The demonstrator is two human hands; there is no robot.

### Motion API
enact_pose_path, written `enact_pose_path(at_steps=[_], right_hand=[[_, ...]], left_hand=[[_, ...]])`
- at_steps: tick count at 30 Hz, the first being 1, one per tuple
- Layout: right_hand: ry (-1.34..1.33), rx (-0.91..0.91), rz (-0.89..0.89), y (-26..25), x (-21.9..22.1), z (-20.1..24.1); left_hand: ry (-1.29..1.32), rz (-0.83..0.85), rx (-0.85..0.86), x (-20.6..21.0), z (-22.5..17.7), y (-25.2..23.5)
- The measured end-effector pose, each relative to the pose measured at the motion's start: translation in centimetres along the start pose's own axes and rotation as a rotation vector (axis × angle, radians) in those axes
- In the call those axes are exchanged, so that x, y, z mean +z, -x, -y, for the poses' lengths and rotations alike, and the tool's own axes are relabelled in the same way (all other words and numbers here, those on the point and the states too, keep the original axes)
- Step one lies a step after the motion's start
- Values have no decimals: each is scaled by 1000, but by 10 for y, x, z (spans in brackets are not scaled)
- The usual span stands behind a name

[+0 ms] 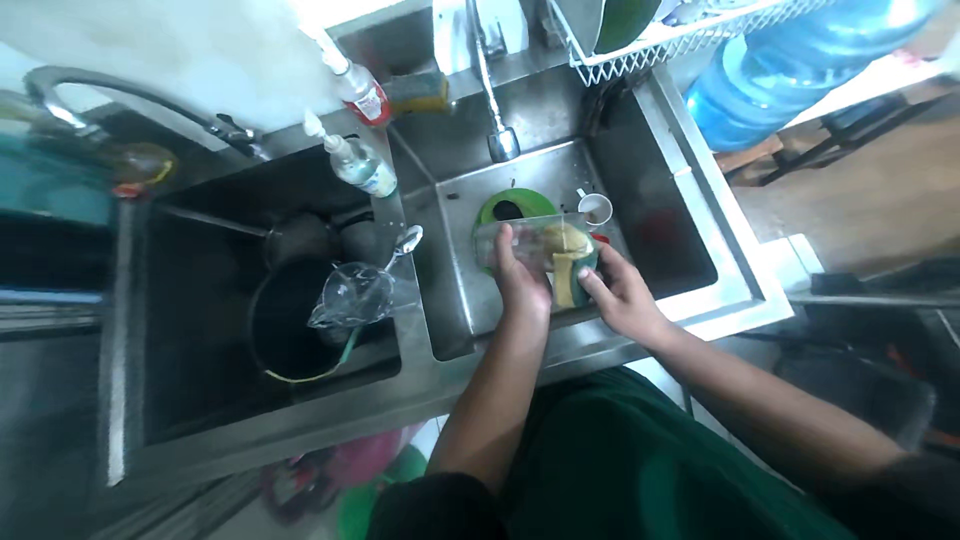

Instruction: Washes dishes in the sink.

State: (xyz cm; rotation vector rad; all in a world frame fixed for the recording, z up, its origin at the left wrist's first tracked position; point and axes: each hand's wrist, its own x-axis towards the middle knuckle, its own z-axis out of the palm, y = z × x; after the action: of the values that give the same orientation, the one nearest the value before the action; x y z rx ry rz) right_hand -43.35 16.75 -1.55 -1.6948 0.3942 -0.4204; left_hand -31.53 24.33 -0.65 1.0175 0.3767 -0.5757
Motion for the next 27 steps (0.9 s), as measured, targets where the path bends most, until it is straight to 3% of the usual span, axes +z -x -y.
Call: enact_pose_path(at_steps=[4,10,12,15,18,19,21,23,25,27], right_hand=[[343,-95,-92,-4,22,-3],[780,-463,157,-4,5,-29],[750,-518,162,-12,0,-34],[483,-349,110,-19,1,-22],[171,-7,54,-28,-7,3],[85,91,59,-32,-13,8],[-14,238,101,-38,-22,15],[-46,331,178,-43,-27,22],[-51,348,241,-43,-28,28],[6,282,272,-44,-28,38]], left_hand=[[1,-13,-33,-8,-10,-1],[49,-77,-211,-14,-35,-2],[49,-54,-301,-17,-37,-4],[-30,12,-304,-23,-44,3],[-289,128,-75,-47,-53,15],[-490,152,113,-58,-54,21],[-1038,218,645,-75,-58,24],[-1498,397,1060,-66,-63,20],[-1844,577,1090,-43,-63,16],[-1970,651,990,-26,-60,5]])
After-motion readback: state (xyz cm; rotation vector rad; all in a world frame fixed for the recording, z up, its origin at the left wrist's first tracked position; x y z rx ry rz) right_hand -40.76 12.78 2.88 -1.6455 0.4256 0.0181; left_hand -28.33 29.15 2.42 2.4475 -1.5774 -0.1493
